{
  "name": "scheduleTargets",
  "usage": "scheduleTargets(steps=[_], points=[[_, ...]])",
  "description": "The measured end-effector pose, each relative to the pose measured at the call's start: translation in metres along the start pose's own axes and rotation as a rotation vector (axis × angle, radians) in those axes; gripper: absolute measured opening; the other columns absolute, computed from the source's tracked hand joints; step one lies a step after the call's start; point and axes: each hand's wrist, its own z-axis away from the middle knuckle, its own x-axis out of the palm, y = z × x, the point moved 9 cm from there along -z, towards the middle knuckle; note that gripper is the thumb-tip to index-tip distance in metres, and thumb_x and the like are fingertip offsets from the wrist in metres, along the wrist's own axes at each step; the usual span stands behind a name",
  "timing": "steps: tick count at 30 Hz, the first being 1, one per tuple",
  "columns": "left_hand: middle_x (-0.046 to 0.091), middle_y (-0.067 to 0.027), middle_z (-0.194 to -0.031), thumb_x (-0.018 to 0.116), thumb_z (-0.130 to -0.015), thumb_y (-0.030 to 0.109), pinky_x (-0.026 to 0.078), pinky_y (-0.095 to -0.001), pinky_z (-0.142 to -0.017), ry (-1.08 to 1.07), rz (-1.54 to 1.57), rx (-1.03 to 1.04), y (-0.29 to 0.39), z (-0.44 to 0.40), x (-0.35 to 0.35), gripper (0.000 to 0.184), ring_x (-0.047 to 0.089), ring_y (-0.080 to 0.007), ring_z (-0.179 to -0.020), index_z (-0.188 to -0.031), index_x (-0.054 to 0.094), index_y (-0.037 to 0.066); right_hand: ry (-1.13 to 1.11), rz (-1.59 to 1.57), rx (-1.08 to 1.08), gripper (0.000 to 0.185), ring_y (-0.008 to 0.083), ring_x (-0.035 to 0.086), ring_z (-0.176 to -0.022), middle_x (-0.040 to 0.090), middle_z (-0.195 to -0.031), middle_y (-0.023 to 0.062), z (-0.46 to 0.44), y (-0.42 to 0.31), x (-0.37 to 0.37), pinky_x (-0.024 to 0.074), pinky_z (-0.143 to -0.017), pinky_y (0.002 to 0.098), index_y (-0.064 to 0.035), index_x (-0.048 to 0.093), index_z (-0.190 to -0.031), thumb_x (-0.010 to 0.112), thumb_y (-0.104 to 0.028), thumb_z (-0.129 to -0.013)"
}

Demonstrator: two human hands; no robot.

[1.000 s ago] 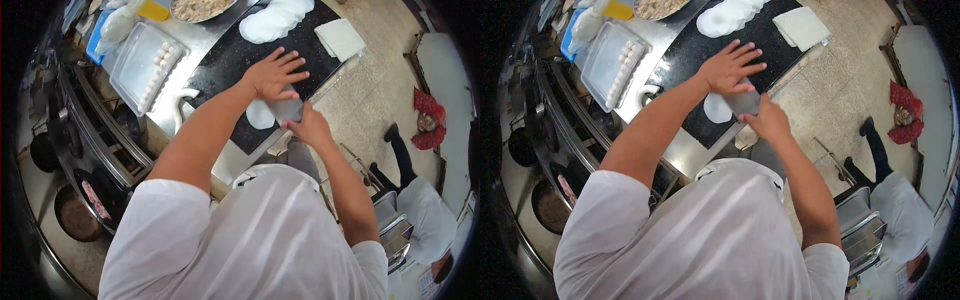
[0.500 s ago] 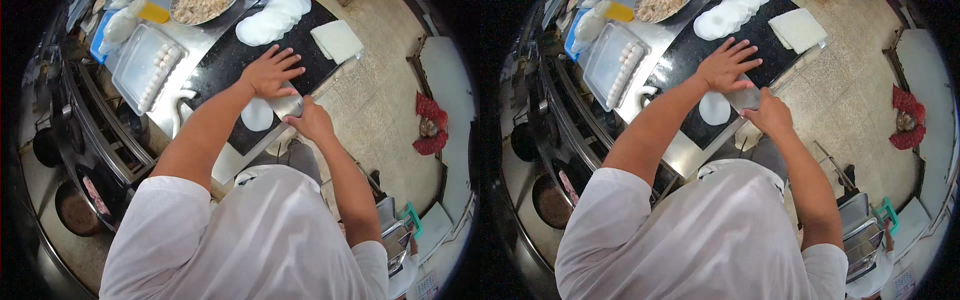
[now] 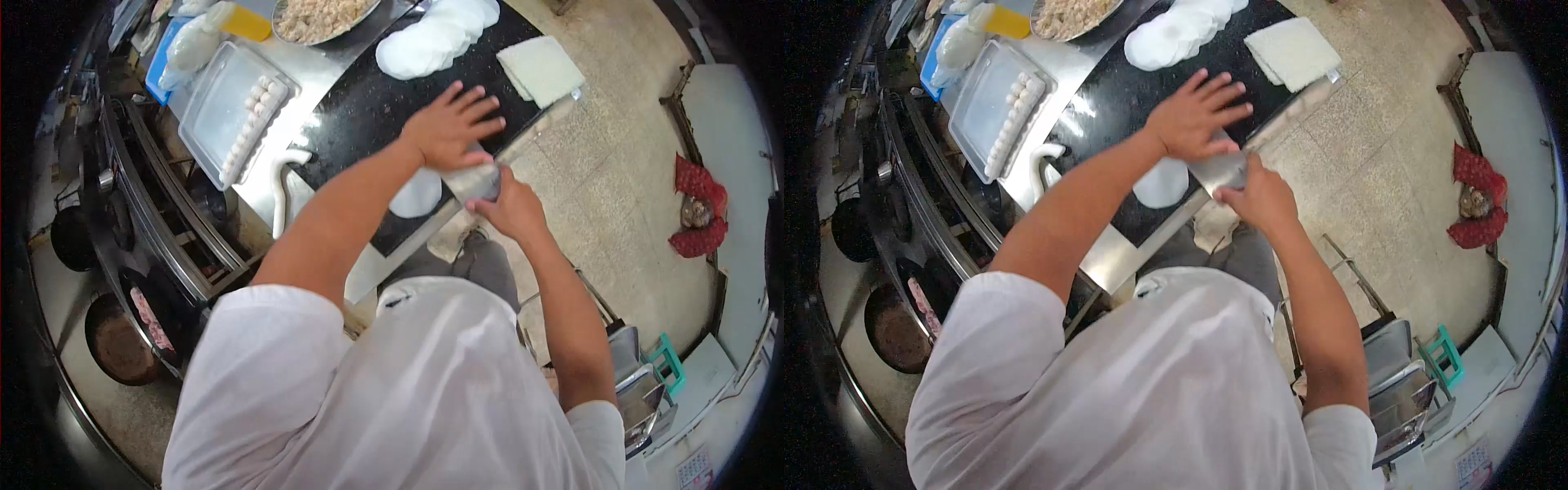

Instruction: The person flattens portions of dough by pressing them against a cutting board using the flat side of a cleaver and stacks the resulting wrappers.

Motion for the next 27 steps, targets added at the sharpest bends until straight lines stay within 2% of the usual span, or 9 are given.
scheduleTargets(steps=[6, 11, 15, 17, 18, 20, 23, 25, 27], points=[[0.035, -0.0089, -0.164, 0.05, -0.093, 0.068, 0.011, -0.0616, -0.124, -0.294, 0.111, 0.018, 0.048, 0.096, 0.016, 0.073, 0.024, -0.0337, -0.155, -0.153, 0.047, 0.026, -0.182, -0.245, -0.03, 0.069, 0.0465, 0.07, -0.091, 0.072, -0.096, 0.0265, 0.042, 0.001, 0.099, 0.0549, -0.079, 0.0534, -0.0006, 0.054, -0.124, 0.084, -0.043, -0.078], [0.037, -0.0067, -0.163, 0.046, -0.095, 0.069, 0.014, -0.0607, -0.124, -0.137, 0.013, 0.122, 0.027, 0.037, 0.016, 0.071, 0.027, -0.0322, -0.154, -0.152, 0.048, 0.027, -0.017, -0.104, 0.145, 0.067, 0.0457, 0.071, -0.091, 0.072, -0.096, 0.0267, 0.018, 0.006, 0.05, 0.0551, -0.078, 0.0532, -0.0004, 0.054, -0.118, 0.084, -0.044, -0.077], [0.043, -0.0067, -0.159, 0.05, -0.093, 0.07, 0.019, -0.0609, -0.122, 0.055, -0.052, 0.114, 0.001, -0.002, -0.002, 0.072, 0.033, -0.0326, -0.151, -0.15, 0.05, 0.028, 0.183, 0.01, 0.036, 0.068, 0.0464, 0.071, -0.09, 0.072, -0.095, 0.0282, -0.008, -0.007, -0.007, 0.0554, -0.076, 0.0523, 0.0006, 0.052, -0.121, 0.082, -0.044, -0.08], [0.05, -0.008, -0.153, 0.065, -0.087, 0.063, 0.023, -0.059, -0.121, 0.239, -0.078, 0.063, -0.004, -0.005, -0.023, 0.073, 0.039, -0.0327, -0.147, -0.148, 0.052, 0.025, 0.319, 0.038, 0.016, 0.069, 0.0486, 0.07, -0.088, 0.07, -0.094, 0.0315, 0.001, -0.01, -0.011, 0.0553, -0.074, 0.0529, 0.0044, 0.046, -0.127, 0.078, -0.04, -0.085], [0.059, -0.0106, -0.141, 0.066, -0.087, 0.063, 0.036, -0.0512, -0.117, 0.329, -0.112, -0.002, -0.005, -0.004, -0.04, 0.07, 0.05, -0.032, -0.137, -0.143, 0.056, 0.022, 0.297, 0.045, 0.037, 0.069, 0.0486, 0.07, -0.088, 0.07, -0.094, 0.0315, 0.014, -0.011, 0.005, 0.0553, -0.074, 0.0529, 0.0044, 0.046, -0.127, 0.078, -0.04, -0.085], [0.067, -0.0143, -0.125, 0.065, -0.089, 0.062, 0.05, -0.046, -0.103, 0.079, 0.072, -0.285, -0.022, 0.007, -0.04, 0.068, 0.064, -0.0329, -0.119, -0.139, 0.057, 0.018, 0.355, -0.053, 0.158, 0.067, 0.0506, 0.069, -0.087, 0.069, -0.093, 0.0334, 0.042, -0.008, 0.03, 0.0546, -0.073, 0.0543, 0.0068, 0.043, -0.126, 0.076, -0.036, -0.088], [0.074, -0.0199, -0.094, 0.066, -0.082, 0.074, 0.057, -0.0505, -0.081, -0.565, 0.396, -0.459, -0.016, 0.056, 0.007, 0.071, 0.072, -0.0391, -0.091, -0.099, 0.075, 0.005, 0.183, -0.105, 0.201, 0.061, 0.0514, 0.069, -0.087, 0.068, -0.091, 0.0346, 0.115, -0.003, 0.094, 0.0541, -0.073, 0.0541, 0.0059, 0.043, -0.123, 0.075, -0.033, -0.089], [0.073, -0.0205, -0.086, 0.068, -0.079, 0.075, 0.056, -0.0475, -0.076, -0.445, 0.624, -0.469, -0.003, 0.092, 0.002, 0.072, 0.072, -0.038, -0.083, -0.085, 0.074, 0.004, 0.047, -0.115, 0.294, 0.052, 0.0499, 0.069, -0.088, 0.069, -0.092, 0.0324, 0.157, -0.006, 0.109, 0.0541, -0.073, 0.0532, 0.0044, 0.048, -0.117, 0.074, -0.031, -0.089], [0.07, -0.0174, -0.078, 0.08, -0.082, 0.042, 0.054, -0.0456, -0.068, -0.168, 0.704, -0.659, -0.012, 0.12, -0.015, 0.04, 0.07, -0.0351, -0.075, -0.088, 0.069, 0.004, 0.08, -0.094, 0.249, 0.047, 0.0493, 0.069, -0.088, 0.069, -0.091, 0.031, 0.173, -0.007, 0.102, 0.0538, -0.073, 0.0531, 0.0037, 0.05, -0.114, 0.073, -0.03, -0.09]])
